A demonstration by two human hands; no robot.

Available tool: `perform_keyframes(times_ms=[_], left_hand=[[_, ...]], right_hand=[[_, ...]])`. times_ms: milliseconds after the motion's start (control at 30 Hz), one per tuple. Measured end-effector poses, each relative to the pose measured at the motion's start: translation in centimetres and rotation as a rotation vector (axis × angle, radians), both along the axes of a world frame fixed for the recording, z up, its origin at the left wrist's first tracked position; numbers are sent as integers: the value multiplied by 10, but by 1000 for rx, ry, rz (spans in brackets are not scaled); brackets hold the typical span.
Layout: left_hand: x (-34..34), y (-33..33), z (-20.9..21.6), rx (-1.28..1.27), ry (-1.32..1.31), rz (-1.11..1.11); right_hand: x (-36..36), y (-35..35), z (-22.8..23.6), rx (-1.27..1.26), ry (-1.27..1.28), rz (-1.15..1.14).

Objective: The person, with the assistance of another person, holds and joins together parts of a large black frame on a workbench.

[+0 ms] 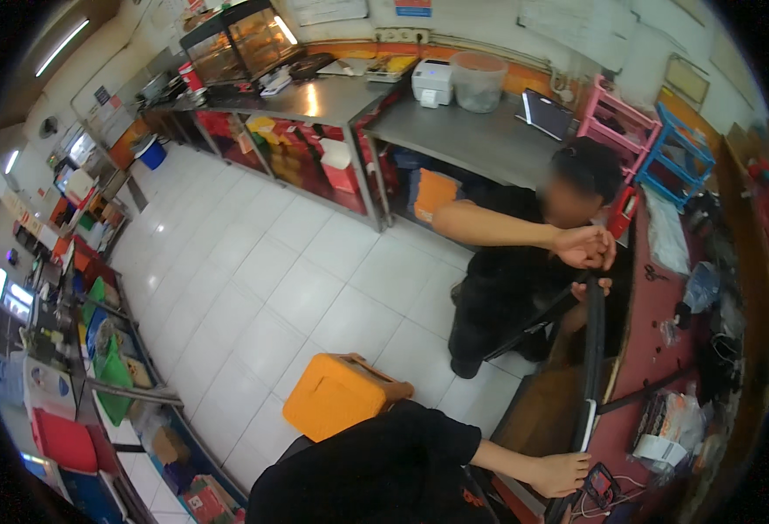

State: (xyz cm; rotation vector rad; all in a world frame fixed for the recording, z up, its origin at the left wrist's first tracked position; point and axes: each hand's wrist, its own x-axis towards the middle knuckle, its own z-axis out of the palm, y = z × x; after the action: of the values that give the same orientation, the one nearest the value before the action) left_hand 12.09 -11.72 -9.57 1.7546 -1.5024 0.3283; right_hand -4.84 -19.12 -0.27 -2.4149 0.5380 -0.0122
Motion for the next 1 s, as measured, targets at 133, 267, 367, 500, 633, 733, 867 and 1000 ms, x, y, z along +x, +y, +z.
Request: perform_keyframes(times_ms=[133, 267, 367, 500, 633, 733, 867, 1000], left_hand=[[5, -5, -6, 4, -20, 11], [1, -18, -20, 31, -109, 39], [4, -14, -11, 52, -94, 25], [6, 6, 15, -457, -249, -1], [-7, -3, 1, 18, -46, -91], [1, 8, 7, 95, 24, -73], [4, 13, 11, 104, -69, -75], [6, 33, 37, 2, -27, -59]], right_hand=[[15, 21, 23, -5, 38, -19], [21, 36, 35, 70, 70, -77], [13, 20, 16, 112, -1, -59], [-10, -2, -4, 112, -48, -19], [-14, -5, -14, 56, -117, 2], [-3, 14, 5, 22, -79, -25], [9, 5, 4, 13, -104, -31], [-3, -2, -16, -65, -86, -85]])
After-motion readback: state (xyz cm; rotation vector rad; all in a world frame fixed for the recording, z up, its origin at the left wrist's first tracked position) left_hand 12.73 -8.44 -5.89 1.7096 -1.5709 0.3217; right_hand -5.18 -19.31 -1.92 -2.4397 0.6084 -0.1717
